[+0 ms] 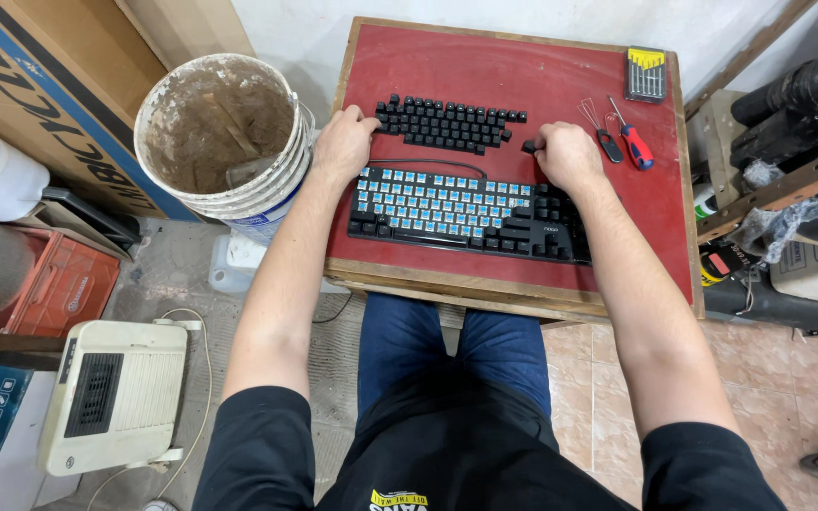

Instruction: The person places black keycaps onto a mechanical keyboard base with blue switches. They systematically pick up keycaps from a pile on the table and press them into place on the keyboard, completing the assembly.

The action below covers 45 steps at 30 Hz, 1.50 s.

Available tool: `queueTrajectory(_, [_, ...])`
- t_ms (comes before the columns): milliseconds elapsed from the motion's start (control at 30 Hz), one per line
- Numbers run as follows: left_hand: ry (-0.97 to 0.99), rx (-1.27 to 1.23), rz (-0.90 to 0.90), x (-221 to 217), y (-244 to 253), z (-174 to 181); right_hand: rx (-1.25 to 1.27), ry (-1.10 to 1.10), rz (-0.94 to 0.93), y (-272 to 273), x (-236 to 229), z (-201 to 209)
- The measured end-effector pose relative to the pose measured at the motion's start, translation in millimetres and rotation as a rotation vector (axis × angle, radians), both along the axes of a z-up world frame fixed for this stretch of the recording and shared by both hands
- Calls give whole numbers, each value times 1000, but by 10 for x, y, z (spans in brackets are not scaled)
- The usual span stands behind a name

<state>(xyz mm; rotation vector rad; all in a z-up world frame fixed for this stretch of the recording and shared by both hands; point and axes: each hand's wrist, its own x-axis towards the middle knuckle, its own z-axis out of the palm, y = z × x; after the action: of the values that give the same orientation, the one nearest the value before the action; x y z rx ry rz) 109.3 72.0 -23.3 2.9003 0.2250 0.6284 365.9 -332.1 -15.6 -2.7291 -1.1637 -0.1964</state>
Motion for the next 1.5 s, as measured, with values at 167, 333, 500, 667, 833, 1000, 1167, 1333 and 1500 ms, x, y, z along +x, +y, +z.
queueTrajectory(167, [103, -25, 52, 25, -111, 156, 145, 90, 106, -185, -729, 535])
queueTrajectory(333, [120, -3, 63, 249, 199, -259, 184, 133, 249, -370, -1272, 846])
queueTrajectory(500, [157, -72, 50, -138, -28, 231, 60, 85, 311, -427, -1486, 988])
queueTrajectory(667, [81, -187, -95, -707, -256, 483, 46, -6, 334, -486, -1420, 807])
queueTrajectory(833, [86, -265, -186, -1228, -505, 656, 21, -76, 326, -547, -1453, 763])
queueTrajectory(1000, [92, -115, -215, -1303, -462, 275, -18, -80, 318, -539, -1421, 742])
queueTrajectory(1167, [51, -16, -194, -1326, -469, 72, -35, -112, 324, -502, -1380, 718])
queueTrajectory(1333, [18, 25, -178, -1488, -519, 92, 7, -141, 317, -506, -1382, 724])
queueTrajectory(1500, [-27, 28, -100, -1445, -524, 78, 29, -101, 292, -422, -1271, 603])
